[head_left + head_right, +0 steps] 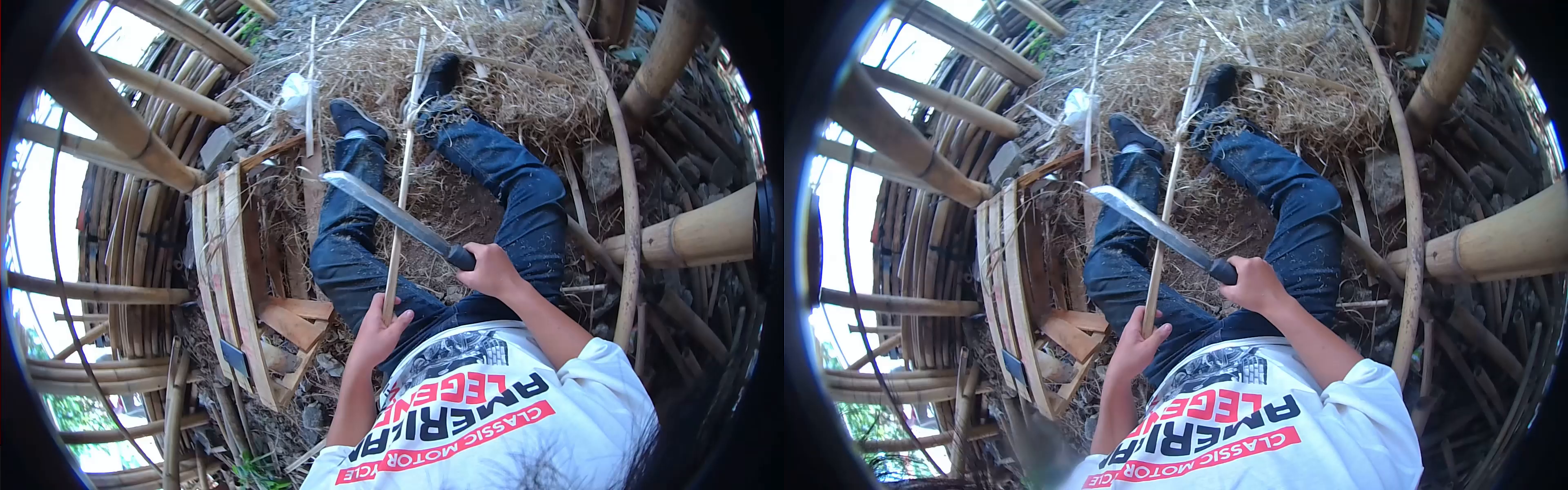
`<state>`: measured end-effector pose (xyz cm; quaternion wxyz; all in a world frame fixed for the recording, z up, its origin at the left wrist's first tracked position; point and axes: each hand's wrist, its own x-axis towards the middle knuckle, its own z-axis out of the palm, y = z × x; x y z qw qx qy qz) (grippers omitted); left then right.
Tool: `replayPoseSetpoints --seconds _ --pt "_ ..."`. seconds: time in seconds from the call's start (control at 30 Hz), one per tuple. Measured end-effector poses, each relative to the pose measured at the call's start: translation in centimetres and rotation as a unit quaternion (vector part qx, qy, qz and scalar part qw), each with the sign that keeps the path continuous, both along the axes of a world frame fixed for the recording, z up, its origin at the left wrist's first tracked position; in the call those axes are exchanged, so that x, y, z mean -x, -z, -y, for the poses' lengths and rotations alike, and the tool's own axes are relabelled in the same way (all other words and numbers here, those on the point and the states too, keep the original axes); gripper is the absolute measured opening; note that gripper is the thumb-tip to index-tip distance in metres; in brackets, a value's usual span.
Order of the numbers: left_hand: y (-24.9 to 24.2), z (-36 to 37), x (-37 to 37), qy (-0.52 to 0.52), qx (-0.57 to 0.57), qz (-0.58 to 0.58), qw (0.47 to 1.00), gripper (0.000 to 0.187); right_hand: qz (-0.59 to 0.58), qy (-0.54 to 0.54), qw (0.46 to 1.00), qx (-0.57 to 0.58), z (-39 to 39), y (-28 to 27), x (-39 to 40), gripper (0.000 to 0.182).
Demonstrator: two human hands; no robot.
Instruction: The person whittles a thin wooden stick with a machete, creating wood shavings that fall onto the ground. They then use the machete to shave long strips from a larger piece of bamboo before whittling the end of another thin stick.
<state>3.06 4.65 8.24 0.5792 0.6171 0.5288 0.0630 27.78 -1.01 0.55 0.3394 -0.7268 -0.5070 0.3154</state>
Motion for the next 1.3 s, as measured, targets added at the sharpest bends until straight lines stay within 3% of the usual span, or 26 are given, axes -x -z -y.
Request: replayPoseSetpoints --seconds 0.07,0.13,0.17,0.23,0.33,0.47,0.83,1.3 --pt "-0.3 0.1 0.1 0.007 -0.024 0.017 1.0 0.032 -0.017 -0.002 1.0 -0.009 0.4 -0.4 0.5 0.03" --pt "-0.5 0.0 -0.1 -0.005 0.096 0.091 0.991 0.028 -0.06 -0.002 0.998 -0.012 1.0 -0.9 1.2 0.03" --pt "-0.7 0.0 -0.1 -0.004 0.089 0.098 0.991 0.028 -0.073 -0.007 0.997 -0.025 1.4 -1.3 1.7 0.031" --pt "-1.0 0.1 -0.2 -0.026 0.184 0.174 0.967 0.025 -0.091 -0.03 0.995 -0.024 2.1 -2.4 2.5 0.035" --pt "-1.3 0.6 -0.7 -0.046 0.212 0.197 0.956 0.025 -0.114 -0.069 0.991 0.004 2.5 -3.1 3.8 0.048" --pt "-2.2 1.1 -0.7 -0.084 0.246 0.268 0.928 0.027 -0.115 -0.078 0.99 -0.012 2.7 -5.3 4.4 0.046" --pt "-5.5 1.1 0.1 -0.037 0.119 0.265 0.956 0.034 -0.122 -0.06 0.989 -0.059 4.0 -7.9 5.4 0.042" --pt "-8.9 1.1 0.8 -0.045 0.103 0.313 0.943 0.034 -0.107 -0.115 0.982 -0.1 5.7 -10.2 5.3 0.036"
